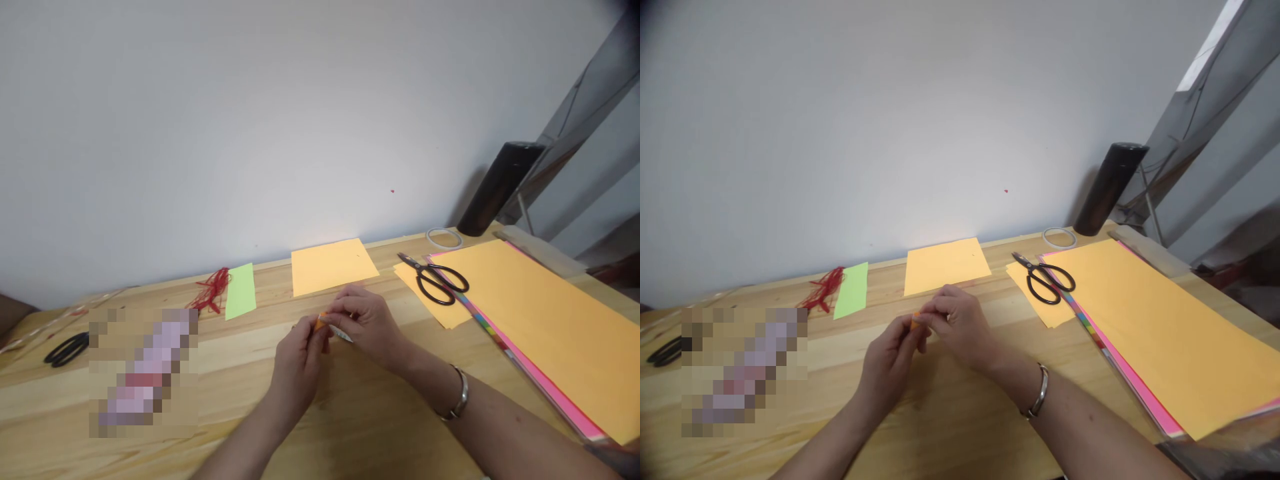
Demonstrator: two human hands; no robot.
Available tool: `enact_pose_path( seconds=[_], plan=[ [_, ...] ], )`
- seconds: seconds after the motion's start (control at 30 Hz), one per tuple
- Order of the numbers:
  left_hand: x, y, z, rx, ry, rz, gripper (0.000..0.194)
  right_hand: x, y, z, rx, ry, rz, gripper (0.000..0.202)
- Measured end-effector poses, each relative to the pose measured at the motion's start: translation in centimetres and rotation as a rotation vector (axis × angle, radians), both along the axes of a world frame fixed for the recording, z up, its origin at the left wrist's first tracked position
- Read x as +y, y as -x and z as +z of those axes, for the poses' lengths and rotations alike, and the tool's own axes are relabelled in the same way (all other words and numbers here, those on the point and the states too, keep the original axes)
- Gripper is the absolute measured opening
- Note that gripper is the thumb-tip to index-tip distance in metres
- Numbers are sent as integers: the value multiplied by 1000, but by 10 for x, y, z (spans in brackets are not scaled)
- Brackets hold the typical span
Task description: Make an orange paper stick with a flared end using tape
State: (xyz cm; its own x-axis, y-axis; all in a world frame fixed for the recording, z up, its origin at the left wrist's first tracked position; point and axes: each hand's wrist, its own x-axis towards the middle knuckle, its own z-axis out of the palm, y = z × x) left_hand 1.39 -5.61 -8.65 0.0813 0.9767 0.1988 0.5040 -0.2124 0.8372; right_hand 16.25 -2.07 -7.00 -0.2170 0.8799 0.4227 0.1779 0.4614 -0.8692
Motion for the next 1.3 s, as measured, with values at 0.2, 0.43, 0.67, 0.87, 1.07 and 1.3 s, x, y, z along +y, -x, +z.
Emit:
enact_pose_path(
  seconds=[0.2,0.43,0.67,0.87,1.07,1.3],
  plan=[
    [0,-2,1,-106,48,40,21,-1,3,-3,36,145,-5,28],
    [1,1,0,-267,96,40,20,-3,1,2,-121,306,-19,27],
    [2,0,-3,-434,155,33,23,-3,-2,8,-170,325,16,25],
    [1,-1,3,-429,175,69,25,-4,-1,4,-173,217,-7,18],
    [2,-4,7,-524,237,82,30,-5,-2,3,-251,83,-10,21],
    [4,-5,6,-612,307,85,30,-7,0,2,-257,15,-28,24]
  ],
)
